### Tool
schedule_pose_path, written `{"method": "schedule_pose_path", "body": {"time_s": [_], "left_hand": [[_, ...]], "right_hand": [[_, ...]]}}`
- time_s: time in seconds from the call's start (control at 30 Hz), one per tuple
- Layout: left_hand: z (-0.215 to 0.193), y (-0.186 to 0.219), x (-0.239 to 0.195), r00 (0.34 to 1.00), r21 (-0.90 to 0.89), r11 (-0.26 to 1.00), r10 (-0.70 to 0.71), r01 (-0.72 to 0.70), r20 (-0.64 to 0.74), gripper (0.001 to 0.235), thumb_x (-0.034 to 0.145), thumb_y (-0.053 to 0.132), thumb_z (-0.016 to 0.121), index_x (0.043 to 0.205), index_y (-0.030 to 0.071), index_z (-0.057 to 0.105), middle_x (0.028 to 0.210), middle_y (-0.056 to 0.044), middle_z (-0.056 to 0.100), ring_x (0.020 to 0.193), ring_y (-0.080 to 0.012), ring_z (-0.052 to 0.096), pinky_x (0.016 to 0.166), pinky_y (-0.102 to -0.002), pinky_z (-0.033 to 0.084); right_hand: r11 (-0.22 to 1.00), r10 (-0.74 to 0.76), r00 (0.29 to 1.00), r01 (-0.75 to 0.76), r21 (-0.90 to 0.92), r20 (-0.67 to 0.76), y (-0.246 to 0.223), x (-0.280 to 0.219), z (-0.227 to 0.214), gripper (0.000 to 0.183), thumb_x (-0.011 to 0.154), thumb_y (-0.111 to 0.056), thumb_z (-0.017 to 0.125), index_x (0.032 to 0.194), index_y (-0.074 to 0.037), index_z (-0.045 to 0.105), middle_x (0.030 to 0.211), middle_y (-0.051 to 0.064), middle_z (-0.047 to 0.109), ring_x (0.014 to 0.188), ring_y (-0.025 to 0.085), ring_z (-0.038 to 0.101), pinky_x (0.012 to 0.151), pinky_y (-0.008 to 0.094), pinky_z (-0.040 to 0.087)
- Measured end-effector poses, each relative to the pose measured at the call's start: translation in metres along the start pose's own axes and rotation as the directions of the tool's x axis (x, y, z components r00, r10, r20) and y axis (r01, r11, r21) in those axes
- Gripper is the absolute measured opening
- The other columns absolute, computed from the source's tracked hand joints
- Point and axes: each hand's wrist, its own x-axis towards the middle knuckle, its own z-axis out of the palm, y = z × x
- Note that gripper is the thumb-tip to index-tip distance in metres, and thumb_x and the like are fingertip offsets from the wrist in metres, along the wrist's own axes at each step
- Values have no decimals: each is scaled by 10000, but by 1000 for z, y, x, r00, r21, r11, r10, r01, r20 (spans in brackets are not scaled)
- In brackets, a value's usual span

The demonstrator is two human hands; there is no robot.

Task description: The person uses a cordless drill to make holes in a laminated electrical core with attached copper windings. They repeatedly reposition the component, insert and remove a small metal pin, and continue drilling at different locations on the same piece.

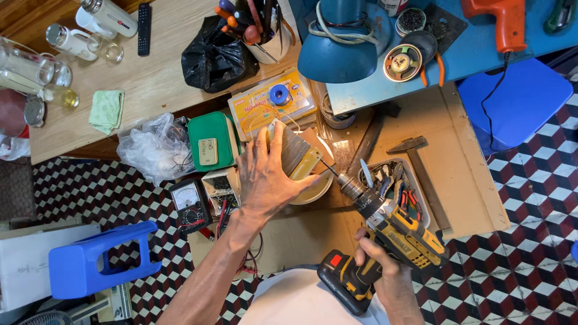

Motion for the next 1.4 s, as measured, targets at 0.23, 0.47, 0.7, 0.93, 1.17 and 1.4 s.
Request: {"method": "schedule_pose_path", "body": {"time_s": [0.23,0.47,0.7,0.93,1.17,1.4], "left_hand": [[1,-59,46,998,-505,863,34,-4,50,629,898,352,762,1415,46,574,1193,-154,706,1096,-250,672,971,-374,524],[24,-78,55,958,-843,475,1,251,286,460,919,166,720,1361,69,637,1084,-63,759,963,-89,669,873,-244,534],[23,-73,56,971,-813,538,-53,223,232,460,875,163,755,1322,84,683,1039,-30,764,922,-77,689,844,-231,551],[11,-63,56,959,-742,617,-76,260,273,509,877,215,751,1372,130,668,1005,-54,769,893,-94,666,835,-256,533],[10,-66,46,987,-756,640,-18,134,160,482,906,232,749,1370,144,653,1144,-31,774,1008,-81,696,913,-247,534],[10,-68,46,983,-747,646,-28,156,181,478,912,251,749,1375,171,662,1105,-36,771,965,-87,681,874,-249,541]], "right_hand": [[999,38,989,-41,18,145,-18,20,-21,378,802,-65,664,1173,3,641,1020,118,711,666,177,591,601,322,502],[999,53,986,-54,4,159,-17,33,-34,406,806,-67,650,1204,16,644,1067,148,733,648,167,565,573,320,479],[997,10,988,-21,72,154,-12,25,-27,423,816,-44,666,1234,5,629,1056,151,711,656,176,584,616,334,504],[984,88,985,-109,138,151,-13,30,-33,421,850,-44,669,1267,-17,618,980,119,686,644,163,594,577,306,497],[931,127,958,-204,302,257,3,36,-40,399,893,-39,669,1281,13,592,980,150,686,632,185,599,621,328,506],[932,113,960,-192,307,257,4,35,-39,404,887,-39,665,1281,9,591,965,153,692,616,182,590,607,330,492]]}}
